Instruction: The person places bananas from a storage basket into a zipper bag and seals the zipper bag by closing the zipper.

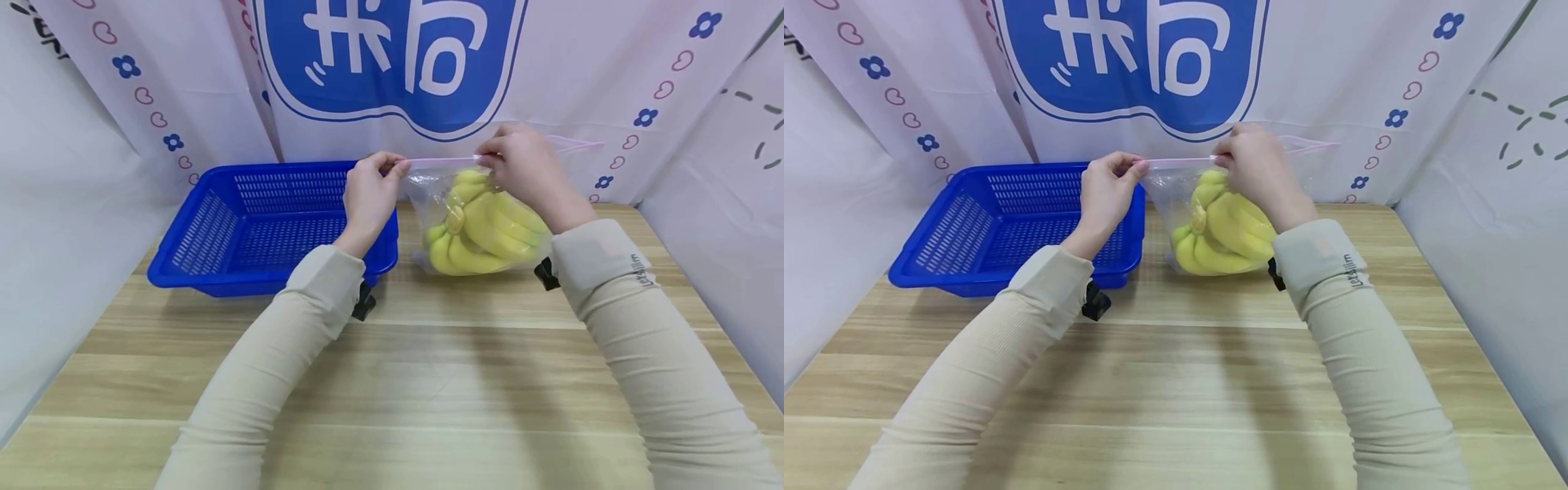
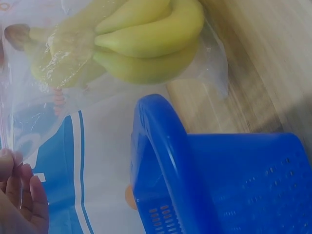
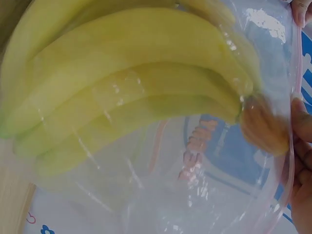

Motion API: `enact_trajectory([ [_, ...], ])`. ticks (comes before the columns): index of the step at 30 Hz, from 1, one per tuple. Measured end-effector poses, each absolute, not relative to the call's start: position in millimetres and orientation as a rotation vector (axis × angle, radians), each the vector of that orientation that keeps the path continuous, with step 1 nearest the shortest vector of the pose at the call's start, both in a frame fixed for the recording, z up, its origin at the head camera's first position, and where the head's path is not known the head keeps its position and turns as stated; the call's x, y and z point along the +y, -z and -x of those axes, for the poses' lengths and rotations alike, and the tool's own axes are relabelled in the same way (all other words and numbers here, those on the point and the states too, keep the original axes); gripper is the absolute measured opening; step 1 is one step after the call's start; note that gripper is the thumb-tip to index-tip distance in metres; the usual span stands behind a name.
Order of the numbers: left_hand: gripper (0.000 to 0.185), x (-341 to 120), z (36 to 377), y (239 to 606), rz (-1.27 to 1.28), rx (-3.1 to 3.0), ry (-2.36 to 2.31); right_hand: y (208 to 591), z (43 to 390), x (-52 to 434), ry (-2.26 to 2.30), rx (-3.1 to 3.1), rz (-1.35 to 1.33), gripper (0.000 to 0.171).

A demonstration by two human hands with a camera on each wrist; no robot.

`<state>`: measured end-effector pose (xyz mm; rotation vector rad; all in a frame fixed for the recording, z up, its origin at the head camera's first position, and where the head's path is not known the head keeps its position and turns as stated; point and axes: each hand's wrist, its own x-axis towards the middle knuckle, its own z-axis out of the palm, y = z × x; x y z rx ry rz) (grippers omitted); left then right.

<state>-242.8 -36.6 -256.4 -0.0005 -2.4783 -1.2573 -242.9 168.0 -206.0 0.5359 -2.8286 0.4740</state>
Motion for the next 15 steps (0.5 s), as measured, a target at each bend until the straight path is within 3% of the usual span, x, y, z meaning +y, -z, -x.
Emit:
enact_trajectory([
  [15,0.026,-38.2,241.2,254.4,-0.012,-2.507,1.253,208.8,238.9,192.8,-0.47,-2.743,-0.486,0.023],
])
